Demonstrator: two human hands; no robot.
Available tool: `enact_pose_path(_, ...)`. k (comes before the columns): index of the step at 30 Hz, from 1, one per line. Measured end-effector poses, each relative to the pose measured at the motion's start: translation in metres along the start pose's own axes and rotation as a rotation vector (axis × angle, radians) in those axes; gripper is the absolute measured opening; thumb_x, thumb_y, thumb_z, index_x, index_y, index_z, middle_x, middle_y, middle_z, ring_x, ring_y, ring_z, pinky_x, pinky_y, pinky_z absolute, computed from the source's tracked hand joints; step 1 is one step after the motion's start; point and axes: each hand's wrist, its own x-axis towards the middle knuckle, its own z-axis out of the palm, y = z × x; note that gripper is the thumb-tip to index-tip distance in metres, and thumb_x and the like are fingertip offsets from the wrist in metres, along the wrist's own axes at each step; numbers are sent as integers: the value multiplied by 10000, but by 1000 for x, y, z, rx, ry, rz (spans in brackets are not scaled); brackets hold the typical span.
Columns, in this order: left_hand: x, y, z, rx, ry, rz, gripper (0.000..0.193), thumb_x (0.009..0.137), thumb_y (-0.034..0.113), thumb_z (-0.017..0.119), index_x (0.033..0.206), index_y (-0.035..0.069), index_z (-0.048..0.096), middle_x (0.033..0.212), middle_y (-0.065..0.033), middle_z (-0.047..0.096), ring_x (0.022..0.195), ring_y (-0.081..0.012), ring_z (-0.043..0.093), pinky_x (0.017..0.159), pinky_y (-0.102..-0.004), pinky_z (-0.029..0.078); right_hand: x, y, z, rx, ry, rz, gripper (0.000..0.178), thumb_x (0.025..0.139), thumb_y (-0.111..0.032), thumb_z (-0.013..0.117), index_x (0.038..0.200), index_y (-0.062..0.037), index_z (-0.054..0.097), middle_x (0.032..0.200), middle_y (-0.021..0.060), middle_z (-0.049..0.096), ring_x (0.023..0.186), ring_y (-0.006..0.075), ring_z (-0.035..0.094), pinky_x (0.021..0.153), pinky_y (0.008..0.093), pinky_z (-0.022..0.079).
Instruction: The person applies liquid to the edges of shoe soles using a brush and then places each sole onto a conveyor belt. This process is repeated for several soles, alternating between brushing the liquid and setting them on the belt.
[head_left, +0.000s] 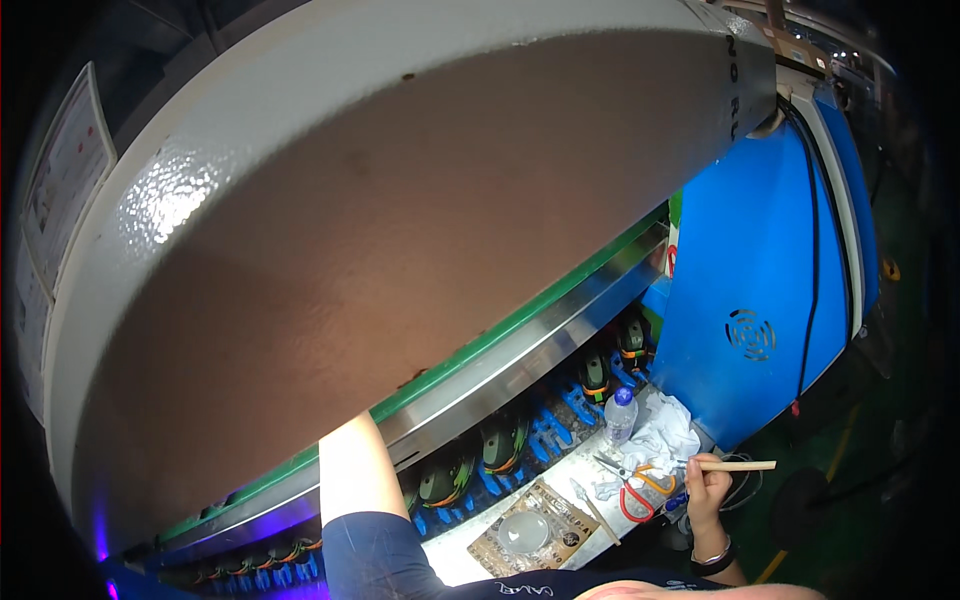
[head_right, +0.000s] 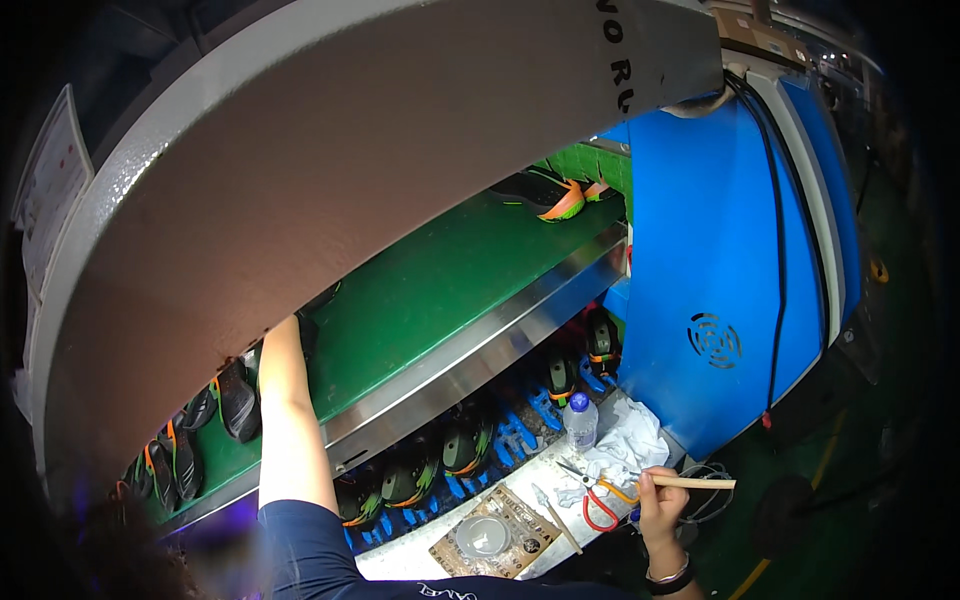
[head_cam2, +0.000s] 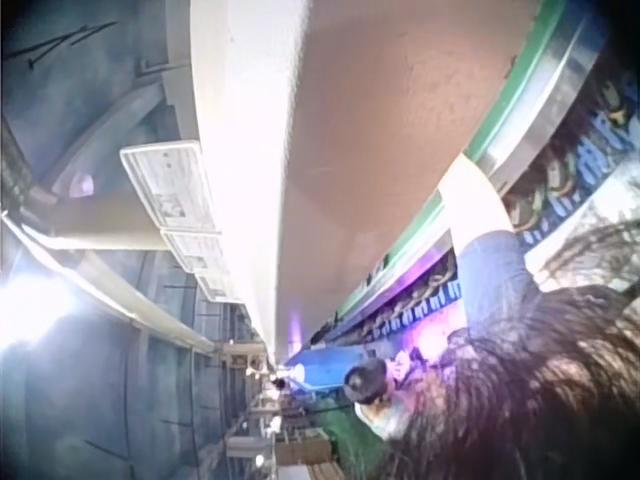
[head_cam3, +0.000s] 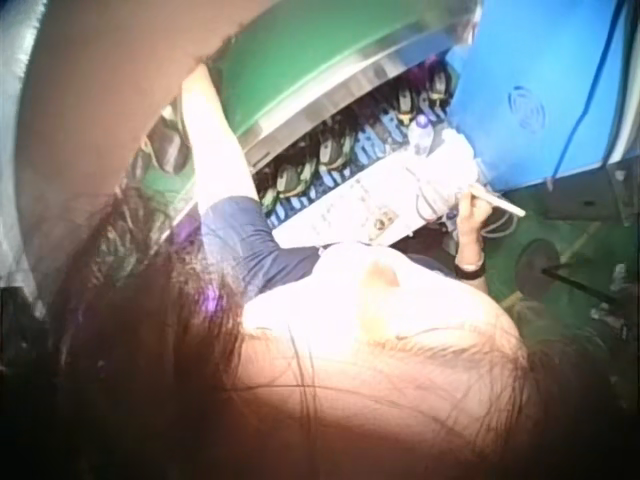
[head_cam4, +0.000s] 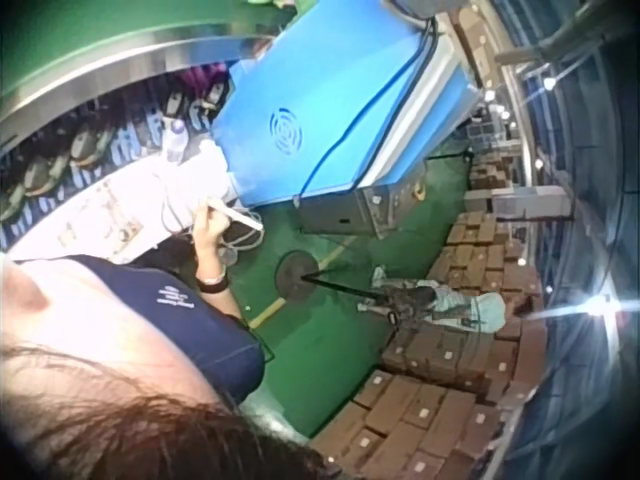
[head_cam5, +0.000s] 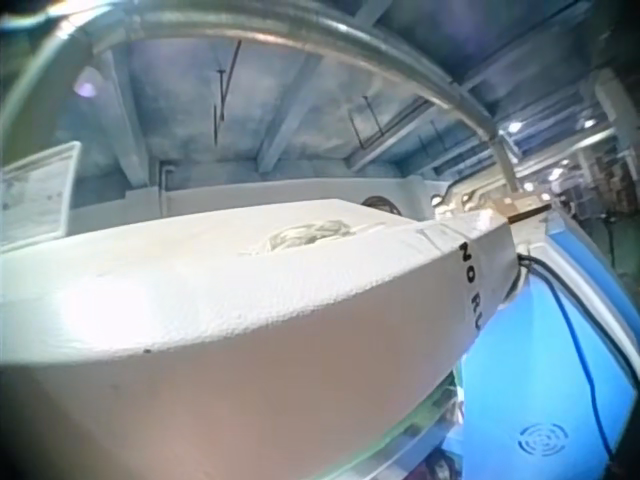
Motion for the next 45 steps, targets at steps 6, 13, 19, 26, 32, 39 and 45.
enact_pose_path(6,-5,-12,-39,-111,55,60,304,647,98,514,917,-39,540,831,-130,591,798,-236,584,692,-293,455,8,5,0,43,-37,-1,78,795,-49,545,821,22,524,650,5,496,555,43,432,500,177,347)
enact_pose_path(13,14,20,-55,-128,92,136,329,626,71,528,936,-39,520,840,-129,578,815,-234,569,715,-288,442,15,17,-15,3,49,-28,74,792,-42,544,809,28,529,682,17,513,588,50,445,526,177,362)
enact_pose_path(19,53,69,-39,-84,66,142,357,609,49,540,953,-39,503,847,-128,567,830,-232,556,735,-283,430,8,15,-18,-46,127,-56,68,783,-26,552,812,31,527,688,18,515,601,47,445,535,178,369)
enact_pose_path(26,78,103,-62,-180,73,222,395,588,23,554,972,-38,483,856,-128,554,848,-230,541,758,-278,417,4,13,-25,-5,144,8,50,788,-18,542,812,19,520,682,10,497,592,40,436,522,169,356)
enact_pose_path(32,-19,142,-163,-376,52,857,431,571,0,566,988,-38,466,863,-127,543,863,-228,529,778,-274,406,21,28,-11,77,58,-13,53,789,7,530,838,24,523,709,9,508,603,34,437,539,165,370)
enact_pose_path(39,-136,179,-177,83,-359,740,894,545,581,694,1057,-99,418,957,-220,506,906,-274,519,774,-328,426,21,19,-10,127,-11,-29,74,793,24,517,865,38,515,729,24,520,602,32,445,529,157,371)
enact_pose_path(45,-109,225,-124,83,-138,616,835,579,449,664,1121,-123,386,1048,-225,503,887,-316,544,613,-396,484,-2,10,-29,136,26,10,71,796,-16,529,846,35,524,709,23,515,589,37,446,519,164,370)
